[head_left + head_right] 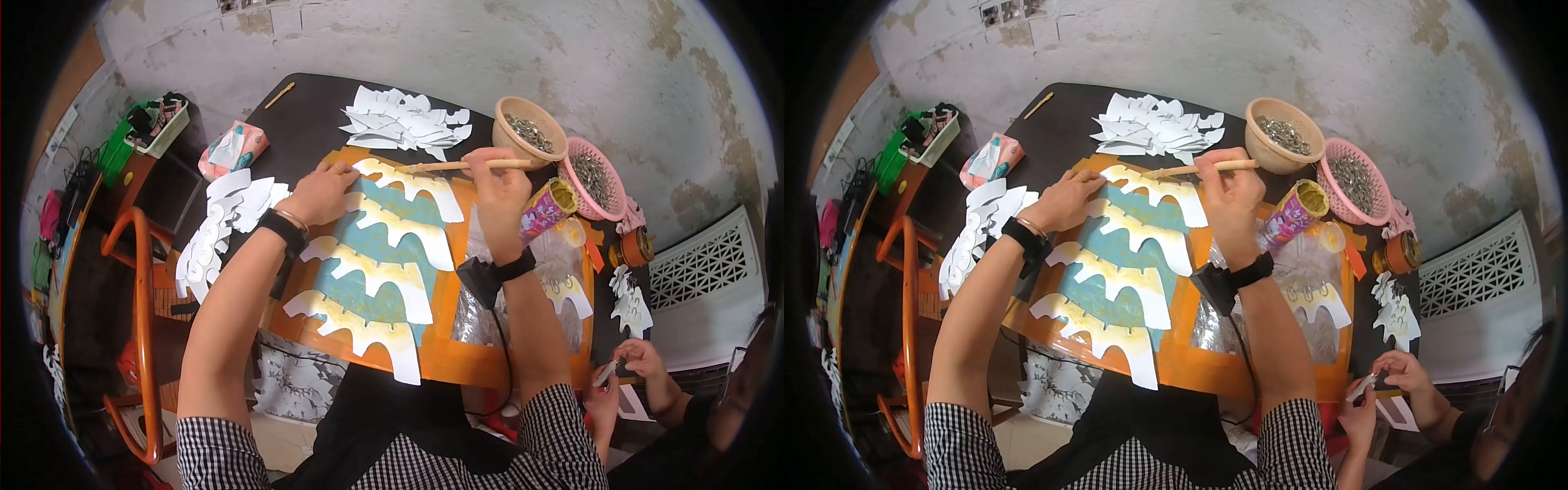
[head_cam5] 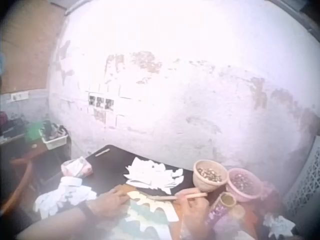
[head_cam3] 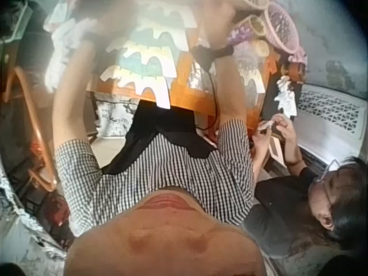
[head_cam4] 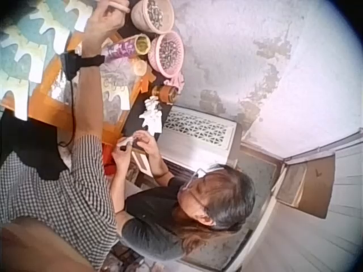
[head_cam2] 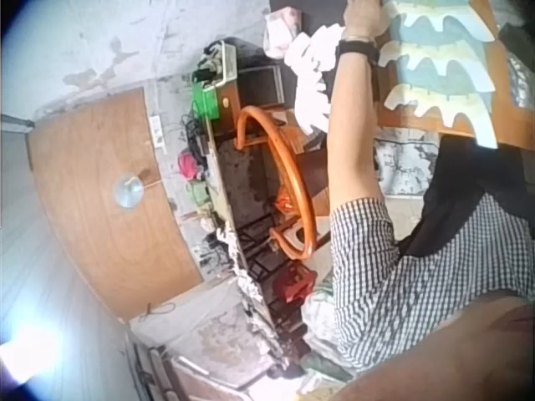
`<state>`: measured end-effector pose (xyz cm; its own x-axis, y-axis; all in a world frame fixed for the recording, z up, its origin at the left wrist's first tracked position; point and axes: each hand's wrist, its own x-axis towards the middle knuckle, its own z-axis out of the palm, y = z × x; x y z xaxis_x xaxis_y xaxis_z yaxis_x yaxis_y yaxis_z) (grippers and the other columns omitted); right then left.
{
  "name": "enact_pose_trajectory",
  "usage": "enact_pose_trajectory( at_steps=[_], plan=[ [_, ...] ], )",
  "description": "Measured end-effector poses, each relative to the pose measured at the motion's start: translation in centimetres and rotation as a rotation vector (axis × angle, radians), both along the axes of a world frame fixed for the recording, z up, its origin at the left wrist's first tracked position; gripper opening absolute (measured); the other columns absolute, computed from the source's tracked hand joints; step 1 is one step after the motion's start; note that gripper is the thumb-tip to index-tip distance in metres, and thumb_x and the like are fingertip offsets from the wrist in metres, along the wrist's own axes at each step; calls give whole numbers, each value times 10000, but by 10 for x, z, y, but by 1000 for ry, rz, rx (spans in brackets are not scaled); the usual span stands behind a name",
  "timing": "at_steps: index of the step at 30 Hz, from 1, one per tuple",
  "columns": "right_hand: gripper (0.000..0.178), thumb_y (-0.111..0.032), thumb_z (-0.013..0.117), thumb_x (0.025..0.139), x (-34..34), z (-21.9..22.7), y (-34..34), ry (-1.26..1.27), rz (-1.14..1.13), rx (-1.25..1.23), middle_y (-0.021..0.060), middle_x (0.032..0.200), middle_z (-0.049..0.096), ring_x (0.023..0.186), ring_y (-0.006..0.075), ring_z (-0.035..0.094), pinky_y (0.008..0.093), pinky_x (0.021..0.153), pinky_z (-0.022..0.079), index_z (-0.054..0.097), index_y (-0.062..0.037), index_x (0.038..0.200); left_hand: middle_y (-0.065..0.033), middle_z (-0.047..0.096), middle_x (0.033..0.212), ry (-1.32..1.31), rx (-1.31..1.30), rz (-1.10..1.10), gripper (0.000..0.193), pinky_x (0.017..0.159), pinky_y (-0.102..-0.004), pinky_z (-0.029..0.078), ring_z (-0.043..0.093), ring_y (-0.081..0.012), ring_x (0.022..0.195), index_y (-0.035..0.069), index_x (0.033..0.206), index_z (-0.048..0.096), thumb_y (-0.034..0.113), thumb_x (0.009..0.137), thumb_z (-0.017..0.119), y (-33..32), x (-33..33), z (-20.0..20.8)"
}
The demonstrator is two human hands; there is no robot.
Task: Applying glue to pattern pieces and attaching metal eyelets for shoe assembly.
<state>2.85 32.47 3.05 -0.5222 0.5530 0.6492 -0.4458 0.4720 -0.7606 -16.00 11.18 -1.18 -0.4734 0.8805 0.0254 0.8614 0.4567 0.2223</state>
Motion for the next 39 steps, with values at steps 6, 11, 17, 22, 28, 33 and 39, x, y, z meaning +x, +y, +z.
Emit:
enact_pose_trajectory(
  at_steps=[6, 11, 17, 22, 28, 33, 39],
  plan=[
    [62, -26, 678, 932, 1, 5, -2, 29, 20, -10, 55, 831, 665, 755, 76, 625, 232, 654, 520, 630, 12, 929, -113, 529, 1404, 17, 12, -1, 529, 1044, -426, 474, 485, -347, 1303, 96, 1368, 566, 139, 848, 656, 1, 0, -1],
    [49, -28, 682, 928, 3, -2, -1, -34, -23, 19, 44, 821, 668, 738, 68, 620, 230, 638, 507, 642, 1, 924, -110, 524, 1414, -16, 1, 6, 519, 1050, -429, 468, 478, -344, 1311, 96, 1369, 563, 132, 857, 637, 0, 3, 3],
    [13, 8, 660, 923, 27, -3, -2, -116, -1, 67, 63, 861, 688, 771, 87, 637, 232, 677, 519, 650, 10, 930, -113, 493, 1443, -53, -26, 16, 530, 1075, -444, 448, 449, -343, 1326, 87, 1407, 519, 51, 879, 538, 0, 5, 6],
    [38, 50, 639, 905, 50, -5, 4, -81, 30, 26, 110, 966, 709, 910, 130, 669, 253, 808, 536, 660, 41, 936, -95, 493, 1456, -72, -41, 41, 527, 1078, -427, 446, 447, -325, 1346, 104, 1393, 549, 126, 871, 612, 0, 4, 7],
    [111, 65, 624, 877, 61, 2, 2, -164, 9, 290, 121, 974, 730, 907, 190, 701, 277, 804, 546, 672, 20, 966, -94, 477, 1453, -82, -31, 30, 539, 1075, -433, 448, 444, -324, 1327, 104, 1414, 522, 40, 879, 509, -1, 5, 9],
    [159, 137, 597, 840, 78, 3, -5, -217, 203, 364, 151, 980, 726, 1027, 299, 704, 392, 929, 541, 654, 26, 939, -100, 476, 1450, -72, -33, 22, 545, 1075, -434, 446, 446, -327, 1321, 88, 1415, 516, 29, 874, 491, -1, 4, 8],
    [285, 201, 530, 754, 84, 0, 6, -194, 232, 526, 125, 946, 713, 1031, 305, 708, 370, 878, 557, 633, -12, 912, -99, 478, 1452, -78, -43, 20, 586, 1066, -437, 455, 429, -335, 1356, 95, 1428, 511, 87, 849, 603, 0, 1, 6]
  ],
)
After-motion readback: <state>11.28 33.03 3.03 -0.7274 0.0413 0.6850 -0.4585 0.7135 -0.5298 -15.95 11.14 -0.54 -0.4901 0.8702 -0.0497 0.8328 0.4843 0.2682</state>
